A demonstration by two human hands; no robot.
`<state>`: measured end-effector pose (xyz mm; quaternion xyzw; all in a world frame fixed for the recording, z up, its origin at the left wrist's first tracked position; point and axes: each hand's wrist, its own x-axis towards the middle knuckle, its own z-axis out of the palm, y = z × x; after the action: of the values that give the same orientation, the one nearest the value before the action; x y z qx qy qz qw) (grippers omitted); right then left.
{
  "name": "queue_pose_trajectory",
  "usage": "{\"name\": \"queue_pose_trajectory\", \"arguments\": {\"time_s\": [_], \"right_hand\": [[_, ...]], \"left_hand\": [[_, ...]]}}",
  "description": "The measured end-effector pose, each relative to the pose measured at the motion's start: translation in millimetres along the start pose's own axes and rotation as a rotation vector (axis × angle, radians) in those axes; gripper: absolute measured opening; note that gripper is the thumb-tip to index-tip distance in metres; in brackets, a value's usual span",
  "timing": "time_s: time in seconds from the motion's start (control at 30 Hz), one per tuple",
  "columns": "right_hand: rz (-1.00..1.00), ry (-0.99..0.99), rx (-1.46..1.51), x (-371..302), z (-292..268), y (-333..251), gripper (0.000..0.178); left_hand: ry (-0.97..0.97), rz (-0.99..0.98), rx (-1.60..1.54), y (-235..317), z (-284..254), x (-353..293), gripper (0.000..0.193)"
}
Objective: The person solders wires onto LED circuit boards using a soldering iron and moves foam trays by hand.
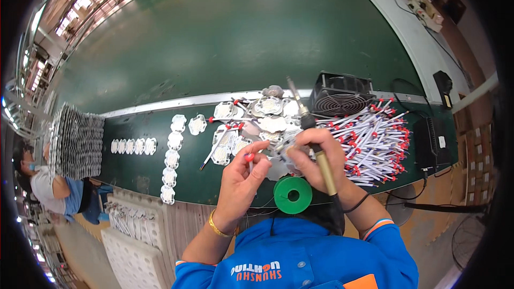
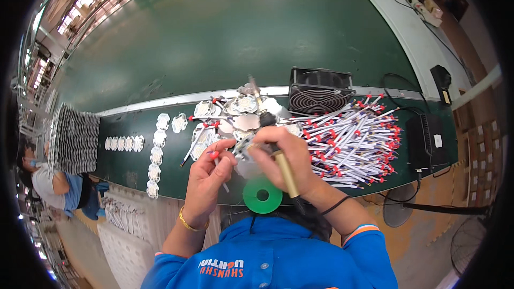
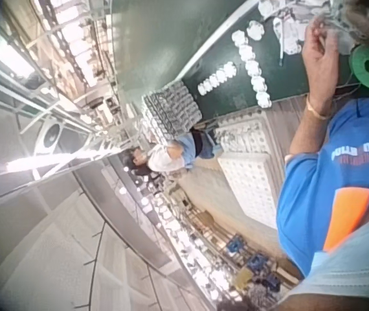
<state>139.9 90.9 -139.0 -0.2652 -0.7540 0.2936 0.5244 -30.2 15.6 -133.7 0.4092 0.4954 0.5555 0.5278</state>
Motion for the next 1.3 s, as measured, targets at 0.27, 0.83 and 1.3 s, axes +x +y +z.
{"name": "queue_pose_trajectory", "arguments": {"time_s": [0.27,0.83,1.3], "right_hand": [[0.057,-0.019,0.007,1,-2,5,0.029],[0.09,-0.127,0.148,-11,1,4,0.026],[-0.01,-0.055,0.091,-8,-1,6,0.029]], "left_hand": [[-0.103,-0.099,-0.074,-1,-6,4,0.043],[-0.026,-0.047,-0.1,-5,6,1,0.026],[-0.017,-0.073,-0.127,-2,8,-2,0.022]]}}
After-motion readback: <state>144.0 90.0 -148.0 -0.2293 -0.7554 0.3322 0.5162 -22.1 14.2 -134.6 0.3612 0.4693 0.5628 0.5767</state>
